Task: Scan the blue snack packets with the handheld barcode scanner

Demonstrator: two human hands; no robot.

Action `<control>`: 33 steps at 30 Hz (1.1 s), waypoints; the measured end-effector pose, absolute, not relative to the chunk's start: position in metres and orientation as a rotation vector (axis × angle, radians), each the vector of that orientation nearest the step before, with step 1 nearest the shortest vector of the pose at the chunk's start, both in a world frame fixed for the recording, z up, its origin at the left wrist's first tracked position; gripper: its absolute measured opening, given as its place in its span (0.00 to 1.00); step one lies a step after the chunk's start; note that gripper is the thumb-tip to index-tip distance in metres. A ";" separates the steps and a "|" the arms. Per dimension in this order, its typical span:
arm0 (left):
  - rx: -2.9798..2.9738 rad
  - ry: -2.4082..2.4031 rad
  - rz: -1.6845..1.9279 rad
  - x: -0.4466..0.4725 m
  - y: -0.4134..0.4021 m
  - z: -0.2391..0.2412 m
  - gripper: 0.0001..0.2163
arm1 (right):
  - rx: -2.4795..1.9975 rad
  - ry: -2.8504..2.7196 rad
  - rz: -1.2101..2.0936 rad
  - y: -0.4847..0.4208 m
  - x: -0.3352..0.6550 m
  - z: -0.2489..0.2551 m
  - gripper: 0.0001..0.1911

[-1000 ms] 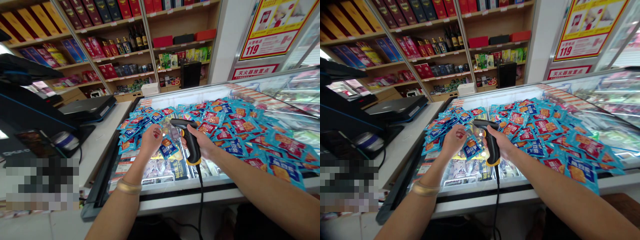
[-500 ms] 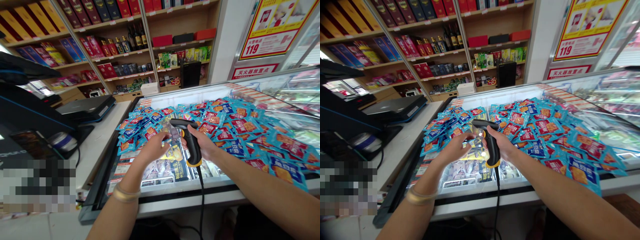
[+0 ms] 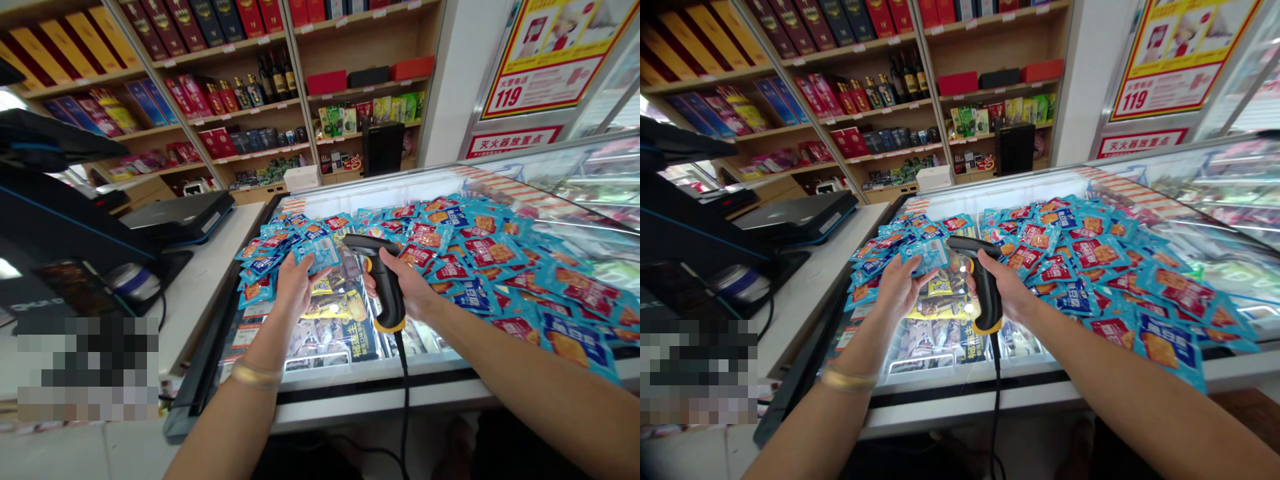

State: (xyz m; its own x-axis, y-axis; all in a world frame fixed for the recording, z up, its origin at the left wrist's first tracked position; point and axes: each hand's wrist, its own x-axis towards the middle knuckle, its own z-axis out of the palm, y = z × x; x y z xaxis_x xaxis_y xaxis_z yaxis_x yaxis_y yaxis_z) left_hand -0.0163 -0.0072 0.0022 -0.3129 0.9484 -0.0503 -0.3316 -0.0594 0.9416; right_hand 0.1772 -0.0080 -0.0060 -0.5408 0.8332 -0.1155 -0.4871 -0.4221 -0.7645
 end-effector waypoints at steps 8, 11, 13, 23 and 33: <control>0.961 1.127 1.594 -0.008 -0.008 -0.006 0.17 | -0.630 -0.909 2.027 -0.009 0.177 -0.006 0.25; 1.008 1.133 1.611 -0.008 -0.008 -0.007 0.16 | -0.658 -0.934 2.008 -0.010 0.176 -0.005 0.26; 1.031 1.145 1.608 -0.008 -0.008 -0.007 0.17 | -0.671 -0.937 1.996 -0.010 0.176 -0.005 0.25; 1.091 1.158 1.604 -0.009 -0.005 -0.011 0.21 | -0.631 -0.901 2.028 -0.009 0.175 -0.002 0.25; 1.929 1.296 1.417 0.051 0.006 -0.001 0.15 | -0.638 -0.826 1.719 -0.006 0.240 0.026 0.22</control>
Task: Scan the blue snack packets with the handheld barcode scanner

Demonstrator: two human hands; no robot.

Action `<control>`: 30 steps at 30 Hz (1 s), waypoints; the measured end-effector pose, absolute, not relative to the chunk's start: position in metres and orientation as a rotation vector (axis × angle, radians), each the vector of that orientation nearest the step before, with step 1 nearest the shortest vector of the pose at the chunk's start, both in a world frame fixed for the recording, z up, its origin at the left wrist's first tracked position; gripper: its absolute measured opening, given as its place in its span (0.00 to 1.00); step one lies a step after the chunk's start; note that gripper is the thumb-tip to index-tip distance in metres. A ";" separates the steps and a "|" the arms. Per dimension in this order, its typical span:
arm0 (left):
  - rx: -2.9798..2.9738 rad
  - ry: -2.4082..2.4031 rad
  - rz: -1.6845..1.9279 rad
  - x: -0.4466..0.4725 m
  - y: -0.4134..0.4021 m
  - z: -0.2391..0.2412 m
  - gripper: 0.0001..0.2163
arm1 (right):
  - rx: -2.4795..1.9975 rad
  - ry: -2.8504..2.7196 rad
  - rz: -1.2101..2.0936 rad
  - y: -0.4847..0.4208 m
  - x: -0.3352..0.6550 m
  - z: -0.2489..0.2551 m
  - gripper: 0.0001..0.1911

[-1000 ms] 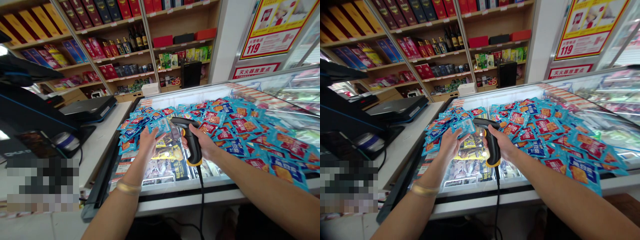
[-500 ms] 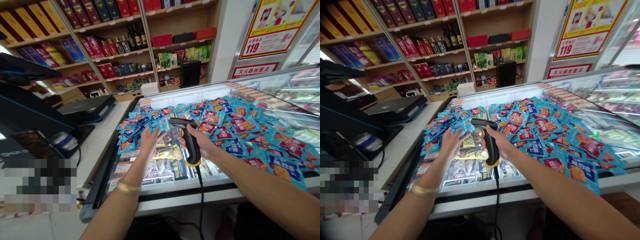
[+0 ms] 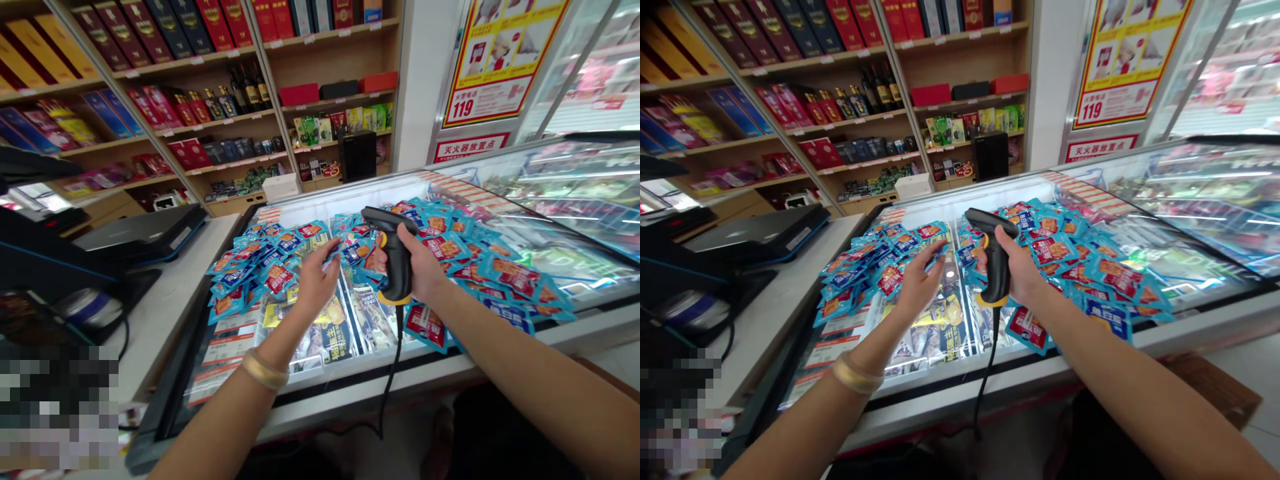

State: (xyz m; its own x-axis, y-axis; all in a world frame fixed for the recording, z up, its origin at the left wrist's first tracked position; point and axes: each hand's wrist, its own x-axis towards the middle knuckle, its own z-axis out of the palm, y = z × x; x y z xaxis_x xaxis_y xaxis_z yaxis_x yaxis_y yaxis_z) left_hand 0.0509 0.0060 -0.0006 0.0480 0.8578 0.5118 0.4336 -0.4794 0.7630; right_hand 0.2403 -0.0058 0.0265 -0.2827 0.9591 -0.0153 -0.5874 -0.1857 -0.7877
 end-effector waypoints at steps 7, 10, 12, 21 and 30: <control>2.478 1.176 1.031 0.125 0.013 -0.006 0.26 | -0.727 -0.697 1.564 -0.009 0.306 0.022 0.20; 2.544 1.311 0.809 0.138 0.015 -0.012 0.32 | -0.734 -0.669 1.560 -0.010 0.314 0.017 0.20; 2.556 1.353 0.744 0.140 0.014 -0.014 0.32 | -0.729 -0.674 1.574 -0.010 0.315 0.014 0.21; 2.615 1.383 0.903 0.102 0.012 -0.006 0.30 | -0.739 -0.706 1.602 -0.004 0.304 0.017 0.21; 2.256 2.107 1.160 -0.015 0.014 -0.009 0.22 | -0.651 -0.807 1.718 0.005 0.240 0.029 0.22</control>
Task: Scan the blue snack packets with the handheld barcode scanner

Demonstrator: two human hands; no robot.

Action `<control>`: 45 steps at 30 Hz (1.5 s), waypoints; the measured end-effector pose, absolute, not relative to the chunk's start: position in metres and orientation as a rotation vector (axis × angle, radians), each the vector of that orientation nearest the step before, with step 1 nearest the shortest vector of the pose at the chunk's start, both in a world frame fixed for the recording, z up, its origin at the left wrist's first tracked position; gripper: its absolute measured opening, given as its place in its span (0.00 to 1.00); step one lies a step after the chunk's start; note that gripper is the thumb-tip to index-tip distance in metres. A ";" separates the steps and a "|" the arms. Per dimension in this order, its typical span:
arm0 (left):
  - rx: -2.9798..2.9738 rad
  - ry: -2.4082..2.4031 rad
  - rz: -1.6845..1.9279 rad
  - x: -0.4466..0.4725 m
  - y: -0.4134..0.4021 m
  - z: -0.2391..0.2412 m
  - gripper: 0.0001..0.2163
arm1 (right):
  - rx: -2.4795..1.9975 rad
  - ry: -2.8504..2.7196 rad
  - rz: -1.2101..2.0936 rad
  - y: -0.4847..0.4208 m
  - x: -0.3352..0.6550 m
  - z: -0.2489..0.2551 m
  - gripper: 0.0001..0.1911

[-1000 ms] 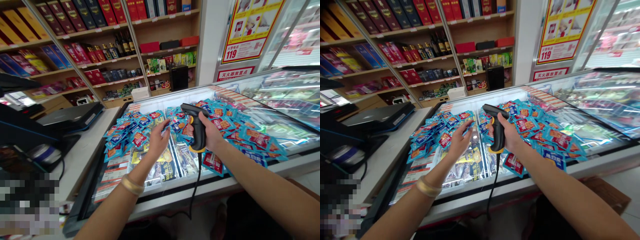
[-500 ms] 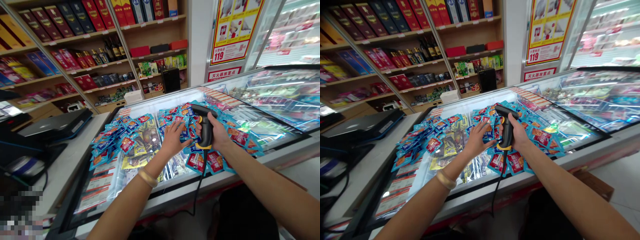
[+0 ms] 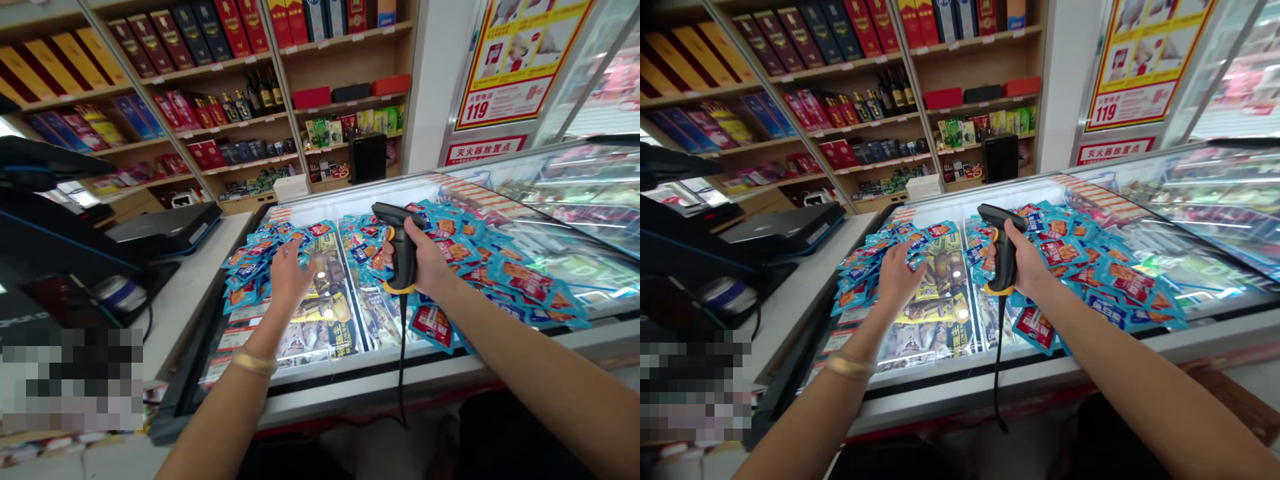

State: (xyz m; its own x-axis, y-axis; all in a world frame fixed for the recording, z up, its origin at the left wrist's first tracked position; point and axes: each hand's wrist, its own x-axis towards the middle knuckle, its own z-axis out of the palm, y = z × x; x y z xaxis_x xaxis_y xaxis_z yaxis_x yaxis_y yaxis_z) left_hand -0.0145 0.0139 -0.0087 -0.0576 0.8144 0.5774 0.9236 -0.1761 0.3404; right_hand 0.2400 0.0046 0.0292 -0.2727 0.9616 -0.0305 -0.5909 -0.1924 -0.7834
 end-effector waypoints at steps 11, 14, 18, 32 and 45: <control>-2.056 -2.124 -0.613 -0.029 0.004 -0.030 0.28 | -0.645 -0.856 1.990 0.006 0.169 0.004 0.23; -2.062 -2.041 -0.506 -0.030 0.003 -0.027 0.23 | -0.637 -0.844 2.016 0.005 0.174 -0.001 0.22; -2.087 -2.037 -0.414 -0.026 -0.003 -0.018 0.19 | -0.634 -0.842 2.034 0.002 0.176 -0.003 0.22; -1.680 -2.124 -2.685 -0.013 0.000 -0.012 0.22 | -0.645 -0.877 2.013 0.001 0.179 -0.006 0.24; -1.787 -2.063 -3.017 -0.003 0.001 -0.018 0.20 | -0.650 -0.887 2.012 -0.001 0.179 -0.007 0.26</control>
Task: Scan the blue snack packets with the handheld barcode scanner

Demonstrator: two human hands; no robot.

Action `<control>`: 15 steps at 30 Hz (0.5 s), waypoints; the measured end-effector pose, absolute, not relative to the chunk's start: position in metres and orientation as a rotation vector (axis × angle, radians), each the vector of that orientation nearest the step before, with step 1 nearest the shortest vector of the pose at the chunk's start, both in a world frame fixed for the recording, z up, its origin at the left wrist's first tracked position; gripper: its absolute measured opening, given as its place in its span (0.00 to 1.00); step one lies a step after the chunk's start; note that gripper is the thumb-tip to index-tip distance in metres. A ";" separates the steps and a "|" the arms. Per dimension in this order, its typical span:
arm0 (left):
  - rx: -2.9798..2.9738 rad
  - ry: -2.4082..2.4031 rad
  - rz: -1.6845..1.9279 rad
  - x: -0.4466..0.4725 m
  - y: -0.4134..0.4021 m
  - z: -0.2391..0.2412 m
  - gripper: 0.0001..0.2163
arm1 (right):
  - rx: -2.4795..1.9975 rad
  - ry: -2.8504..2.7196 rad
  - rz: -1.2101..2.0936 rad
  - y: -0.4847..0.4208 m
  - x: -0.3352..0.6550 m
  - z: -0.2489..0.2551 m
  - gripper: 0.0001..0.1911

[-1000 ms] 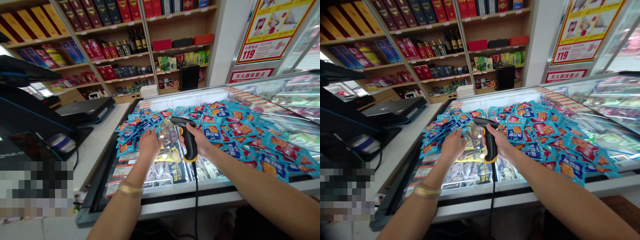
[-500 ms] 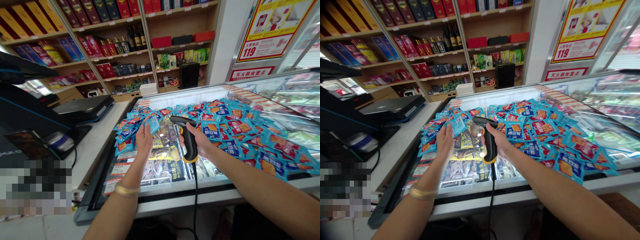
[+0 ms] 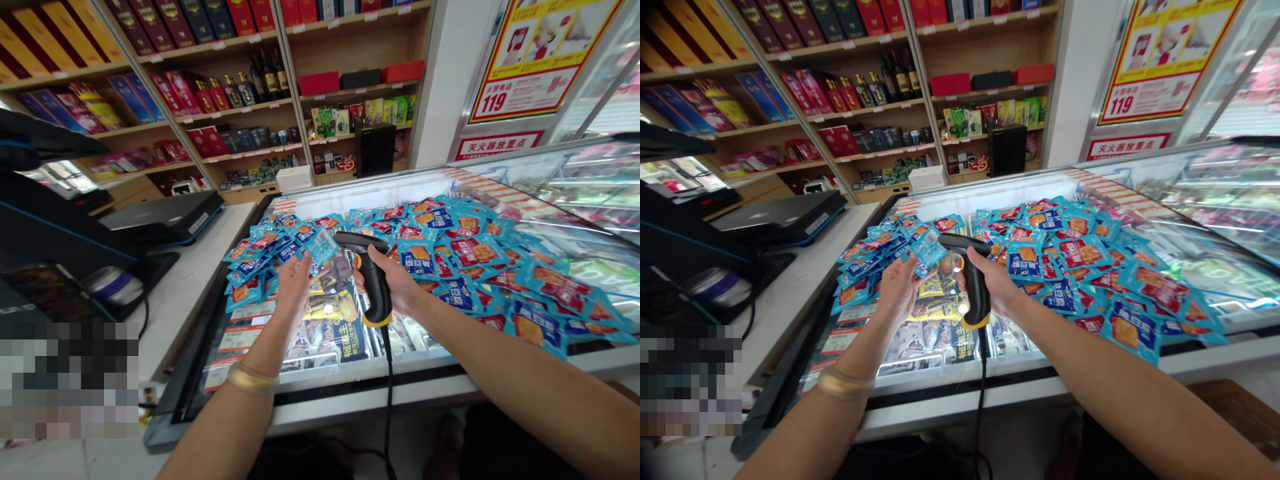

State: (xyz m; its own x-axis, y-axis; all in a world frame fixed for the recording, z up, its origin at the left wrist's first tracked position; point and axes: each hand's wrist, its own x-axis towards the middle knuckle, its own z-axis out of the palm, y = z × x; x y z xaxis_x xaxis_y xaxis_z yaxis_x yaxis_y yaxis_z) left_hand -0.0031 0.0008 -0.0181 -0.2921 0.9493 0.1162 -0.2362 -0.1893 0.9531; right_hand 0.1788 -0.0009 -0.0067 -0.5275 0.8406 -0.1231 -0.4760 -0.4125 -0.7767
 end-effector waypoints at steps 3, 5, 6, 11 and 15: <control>0.993 1.121 1.651 -0.004 0.004 -0.024 0.20 | -0.658 -0.886 2.005 -0.001 0.179 -0.006 0.27; 1.004 1.133 1.637 -0.005 0.005 -0.025 0.20 | -0.659 -0.885 1.999 0.000 0.179 -0.006 0.27; 1.011 1.137 1.627 -0.005 0.004 -0.025 0.21 | -0.657 -0.883 1.998 0.000 0.179 -0.006 0.26; 1.018 1.138 1.619 -0.005 0.004 -0.025 0.22 | -0.657 -0.873 1.996 0.000 0.179 -0.006 0.26; 1.069 1.154 1.634 -0.006 0.007 -0.030 0.22 | -0.654 -0.868 1.997 -0.001 0.178 -0.004 0.26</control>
State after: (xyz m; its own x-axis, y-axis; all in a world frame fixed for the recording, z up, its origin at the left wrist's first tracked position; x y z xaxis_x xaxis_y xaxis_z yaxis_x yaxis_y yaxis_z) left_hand -0.0058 0.0067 -0.0298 -0.2772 0.9461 0.1676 -0.1583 -0.2170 0.9633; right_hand 0.1776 -0.0007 -0.0041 -0.5098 0.8512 -0.1247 -0.4894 -0.4062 -0.7717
